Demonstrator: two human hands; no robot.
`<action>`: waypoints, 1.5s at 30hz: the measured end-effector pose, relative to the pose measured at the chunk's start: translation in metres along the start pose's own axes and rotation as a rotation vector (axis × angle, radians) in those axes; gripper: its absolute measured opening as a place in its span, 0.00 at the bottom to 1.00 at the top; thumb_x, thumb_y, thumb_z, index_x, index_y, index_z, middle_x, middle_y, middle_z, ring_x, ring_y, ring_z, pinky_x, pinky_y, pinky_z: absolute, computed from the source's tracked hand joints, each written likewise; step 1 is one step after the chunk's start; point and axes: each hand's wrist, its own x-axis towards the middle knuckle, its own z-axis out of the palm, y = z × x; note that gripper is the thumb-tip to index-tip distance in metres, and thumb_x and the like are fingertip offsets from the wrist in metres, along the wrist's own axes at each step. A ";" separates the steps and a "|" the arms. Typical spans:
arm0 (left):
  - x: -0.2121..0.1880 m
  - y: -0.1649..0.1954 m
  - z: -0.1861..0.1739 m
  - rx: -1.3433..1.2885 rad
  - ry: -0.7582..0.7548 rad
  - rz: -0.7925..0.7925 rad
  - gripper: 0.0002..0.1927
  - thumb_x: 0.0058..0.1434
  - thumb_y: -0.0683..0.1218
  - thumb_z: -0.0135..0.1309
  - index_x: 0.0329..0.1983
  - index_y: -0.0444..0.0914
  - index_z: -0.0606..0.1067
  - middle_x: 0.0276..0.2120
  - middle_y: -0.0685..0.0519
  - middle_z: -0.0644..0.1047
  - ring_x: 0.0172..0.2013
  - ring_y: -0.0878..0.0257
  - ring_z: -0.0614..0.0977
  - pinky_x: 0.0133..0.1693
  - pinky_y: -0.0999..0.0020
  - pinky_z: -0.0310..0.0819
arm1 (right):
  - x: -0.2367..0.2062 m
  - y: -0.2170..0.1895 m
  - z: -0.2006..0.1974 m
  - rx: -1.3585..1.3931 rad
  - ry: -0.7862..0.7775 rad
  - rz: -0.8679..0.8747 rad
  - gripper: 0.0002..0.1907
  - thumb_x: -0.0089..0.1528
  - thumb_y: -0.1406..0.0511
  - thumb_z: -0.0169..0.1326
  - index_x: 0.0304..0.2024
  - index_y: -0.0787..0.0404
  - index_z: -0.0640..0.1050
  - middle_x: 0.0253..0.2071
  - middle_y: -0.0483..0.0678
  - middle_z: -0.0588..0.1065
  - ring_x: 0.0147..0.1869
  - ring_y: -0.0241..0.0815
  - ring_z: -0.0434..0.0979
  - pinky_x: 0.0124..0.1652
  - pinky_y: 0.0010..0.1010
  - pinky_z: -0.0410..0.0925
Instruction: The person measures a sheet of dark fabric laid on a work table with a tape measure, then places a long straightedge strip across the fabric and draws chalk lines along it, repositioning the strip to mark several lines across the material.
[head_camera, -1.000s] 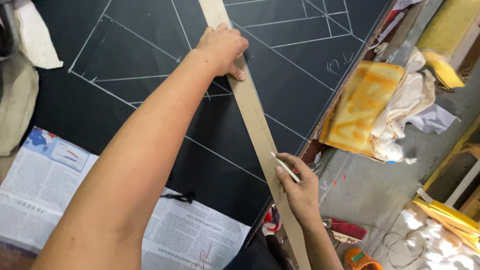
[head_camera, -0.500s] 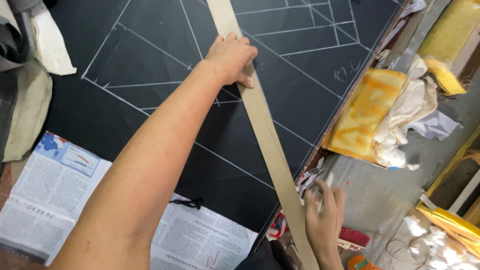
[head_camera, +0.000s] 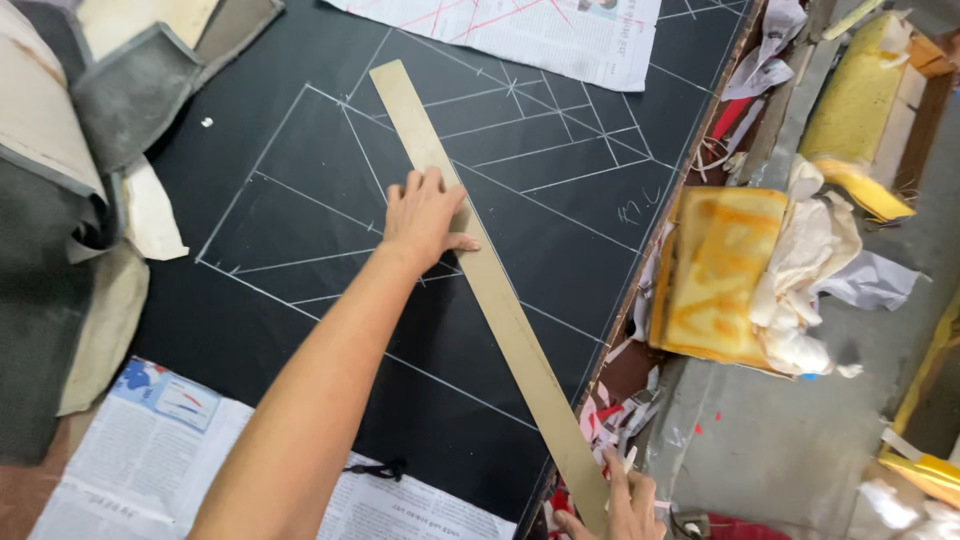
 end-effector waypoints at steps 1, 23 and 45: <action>-0.007 0.003 0.000 -0.026 -0.005 -0.071 0.39 0.44 0.65 0.70 0.58 0.47 0.73 0.57 0.50 0.69 0.62 0.50 0.67 0.61 0.43 0.61 | 0.000 0.000 0.002 0.036 -0.010 0.001 0.70 0.28 0.47 0.81 0.72 0.39 0.65 0.51 0.48 0.67 0.52 0.46 0.76 0.46 0.45 0.74; -0.010 0.016 0.005 0.067 -0.087 -0.215 0.59 0.48 0.67 0.68 0.74 0.37 0.55 0.67 0.49 0.56 0.71 0.36 0.52 0.53 0.23 0.65 | -0.026 -0.049 -0.063 0.227 0.067 -0.221 0.47 0.45 0.56 0.69 0.65 0.57 0.66 0.50 0.59 0.64 0.52 0.58 0.71 0.46 0.44 0.69; -0.010 0.015 0.008 0.097 -0.070 -0.219 0.59 0.47 0.69 0.68 0.74 0.38 0.56 0.68 0.49 0.56 0.70 0.37 0.53 0.53 0.25 0.67 | 0.001 -0.073 -0.078 0.640 0.058 -0.075 0.17 0.67 0.71 0.47 0.59 0.61 0.75 0.30 0.49 0.72 0.26 0.35 0.72 0.30 0.27 0.68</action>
